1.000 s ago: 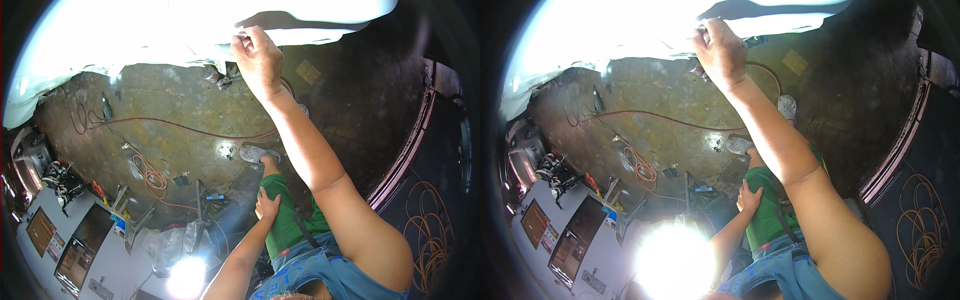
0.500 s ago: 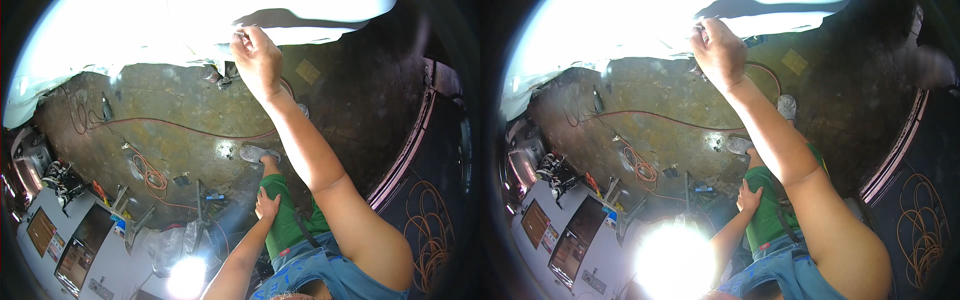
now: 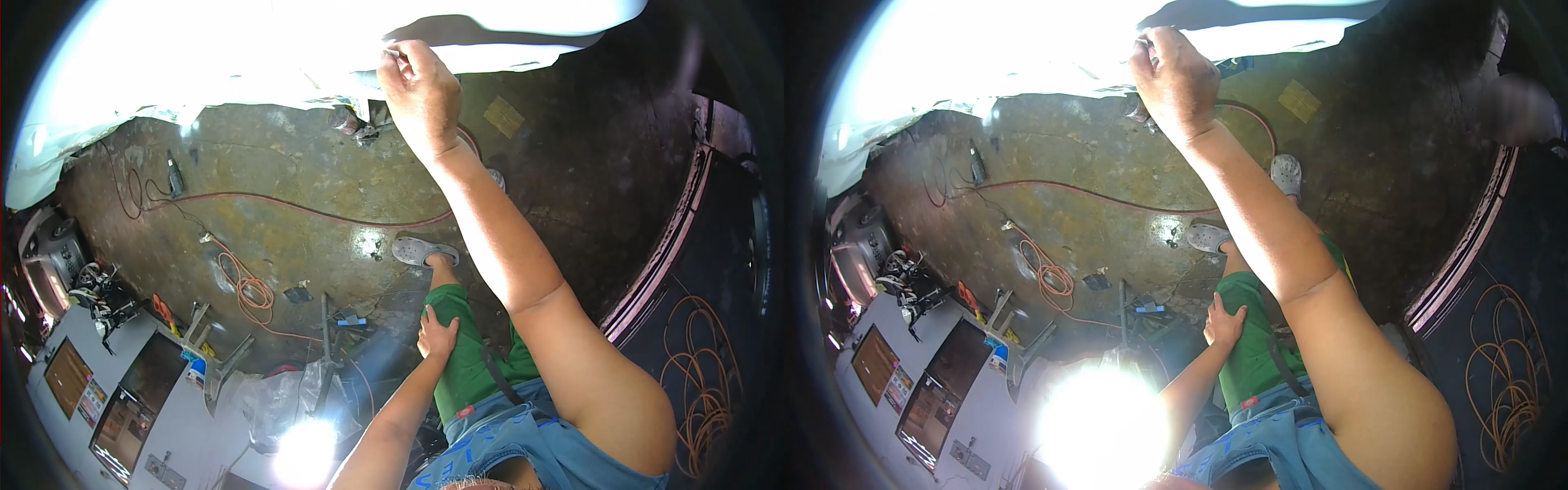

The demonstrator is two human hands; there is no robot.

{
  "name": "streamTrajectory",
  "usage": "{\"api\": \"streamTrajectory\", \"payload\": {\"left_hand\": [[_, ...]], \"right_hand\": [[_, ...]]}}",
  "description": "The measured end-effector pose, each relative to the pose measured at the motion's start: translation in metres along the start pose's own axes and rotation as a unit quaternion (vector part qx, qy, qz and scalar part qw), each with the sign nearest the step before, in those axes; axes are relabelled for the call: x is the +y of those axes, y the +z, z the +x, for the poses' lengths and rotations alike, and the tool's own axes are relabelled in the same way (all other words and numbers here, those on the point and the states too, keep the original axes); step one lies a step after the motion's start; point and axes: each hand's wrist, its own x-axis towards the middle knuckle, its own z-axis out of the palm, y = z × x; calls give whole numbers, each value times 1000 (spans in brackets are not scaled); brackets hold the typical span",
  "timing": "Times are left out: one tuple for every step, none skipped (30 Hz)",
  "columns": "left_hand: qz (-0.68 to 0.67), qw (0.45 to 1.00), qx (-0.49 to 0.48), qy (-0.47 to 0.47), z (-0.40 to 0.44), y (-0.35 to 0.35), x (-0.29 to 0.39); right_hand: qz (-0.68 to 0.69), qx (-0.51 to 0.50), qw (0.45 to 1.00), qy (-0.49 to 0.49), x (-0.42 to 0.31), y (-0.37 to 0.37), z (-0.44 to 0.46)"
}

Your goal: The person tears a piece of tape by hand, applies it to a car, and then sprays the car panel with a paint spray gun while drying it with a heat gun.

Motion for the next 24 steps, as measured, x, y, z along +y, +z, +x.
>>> {"api": "streamTrajectory", "payload": {"left_hand": [[0, 1000, -1, 0, 0, 0, 0], [0, 1000, 0, 1, 0, 0, 0], [0, 1000, 0, 1, 0, 1, 0], [1, 1000, 1, 1, 1, 1, -1], [1, 1000, 1, 1, 1, 2, -1], [2, 1000, 2, 1, 1, 2, -1], [2, 1000, 3, 1, 1, 2, -1], [2, 1000, 2, 1, 1, 2, -1], [2, 1000, 2, 0, 1, 2, -1], [2, 1000, 2, 0, 0, 2, 0], [1, 1000, 3, 1, 0, 2, 0], [1, 1000, 5, 3, 1, 2, -1], [0, 1000, 7, 5, 1, 3, -1], [-1, 1000, 6, 4, 1, 4, -2], [-1, 1000, 6, 3, 1, 4, -2], [-2, 1000, 6, 3, 1, 3, -1], [-1, 1000, 6, 2, 1, 3, -1], [0, 1000, 5, 1, 1, 4, -1], [0, 1000, 5, 0, 1, 4, -1], [0, 1000, 5, 1, 1, 4, -1], [0, 1000, 6, 1, 0, 3, -1], [0, 1000, 7, 1, 0, 3, 0], [-1, 1000, 7, 2, 0, 3, 0], [-2, 1000, 7, 3, 0, 3, -1]], "right_hand": [[1, 0, 1000, 0, 0, 0, 0], [-2, -3, 1000, 0, 1, -1, -1], [-5, -6, 1000, 0, 1, -2, -1], [-7, -9, 1000, 0, 2, -3, -2], [-6, -8, 1000, -1, 2, -4, -3], [-4, -7, 1000, -2, 2, -4, -3], [-2, -7, 1000, -3, 2, -4, -3], [-1, -3, 1000, -3, 3, -4, -4], [1, 1, 1000, -3, 1, -5, -4], [2, 5, 1000, -3, -1, -6, -3], [5, 2, 1000, 0, -2, -6, -2], [9, -1, 1000, 2, -3, -5, -2], [12, -3, 1000, 4, -4, -5, -2], [12, -3, 1000, 3, -4, -5, -2], [12, -3, 1000, 2, -3, -4, -1], [13, -2, 1000, 0, -2, -2, -1], [8, 1, 1000, -2, -1, -1, -1], [3, 4, 1000, -3, -1, 0, 0], [-2, 7, 1000, -5, 0, 1, -1], [-5, 6, 1000, -4, 0, 1, -1], [-7, 5, 1000, -4, 1, 1, -1], [-10, 3, 1000, -3, 1, 1, -2], [-10, 1, 1000, -4, 1, 1, -2], [-10, -2, 1000, -5, 2, 0, -3]]}}
